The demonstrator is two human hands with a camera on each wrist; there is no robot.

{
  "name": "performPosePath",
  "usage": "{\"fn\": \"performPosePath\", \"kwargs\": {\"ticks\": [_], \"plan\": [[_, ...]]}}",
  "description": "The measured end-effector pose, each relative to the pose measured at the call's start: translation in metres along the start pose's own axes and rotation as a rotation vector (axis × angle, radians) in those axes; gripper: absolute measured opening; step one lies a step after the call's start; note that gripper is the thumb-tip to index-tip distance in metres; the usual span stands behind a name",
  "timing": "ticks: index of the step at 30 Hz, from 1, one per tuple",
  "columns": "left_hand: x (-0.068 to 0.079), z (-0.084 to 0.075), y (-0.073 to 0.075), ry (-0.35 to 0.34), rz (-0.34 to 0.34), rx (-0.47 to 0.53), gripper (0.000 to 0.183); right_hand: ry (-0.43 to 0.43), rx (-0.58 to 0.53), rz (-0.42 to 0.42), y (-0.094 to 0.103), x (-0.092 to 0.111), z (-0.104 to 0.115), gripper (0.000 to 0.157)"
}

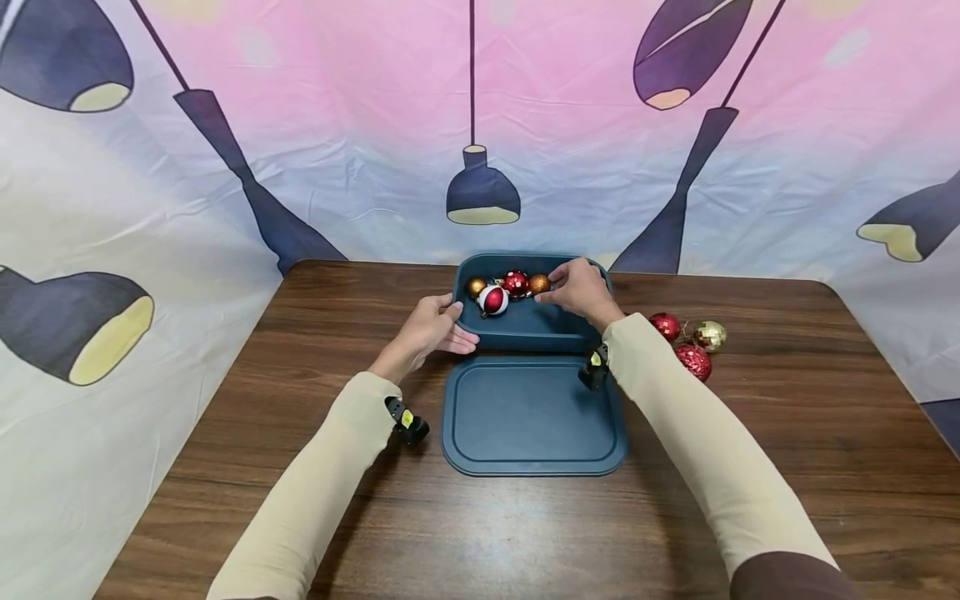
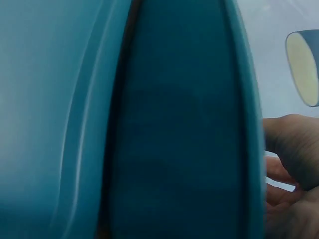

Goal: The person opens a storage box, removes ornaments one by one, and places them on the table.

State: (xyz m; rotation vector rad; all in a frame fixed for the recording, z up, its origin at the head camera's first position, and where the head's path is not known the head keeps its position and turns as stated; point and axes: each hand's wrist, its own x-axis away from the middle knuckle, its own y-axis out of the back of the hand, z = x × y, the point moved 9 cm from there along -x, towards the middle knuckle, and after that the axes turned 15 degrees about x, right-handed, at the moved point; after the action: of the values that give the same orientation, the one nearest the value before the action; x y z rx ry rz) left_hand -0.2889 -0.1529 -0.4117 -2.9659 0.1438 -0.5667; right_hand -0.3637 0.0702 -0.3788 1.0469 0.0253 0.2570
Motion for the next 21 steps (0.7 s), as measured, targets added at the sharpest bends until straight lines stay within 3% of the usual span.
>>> {"fn": "performPosePath", "kwargs": {"ticks": [21], "plan": [[0.001, -0.001, 0.001, 0.001, -0.011, -0.007, 0.057, -0.079, -0.033, -0.126, -0.012, -0.016, -0.005, 0.039]]}}
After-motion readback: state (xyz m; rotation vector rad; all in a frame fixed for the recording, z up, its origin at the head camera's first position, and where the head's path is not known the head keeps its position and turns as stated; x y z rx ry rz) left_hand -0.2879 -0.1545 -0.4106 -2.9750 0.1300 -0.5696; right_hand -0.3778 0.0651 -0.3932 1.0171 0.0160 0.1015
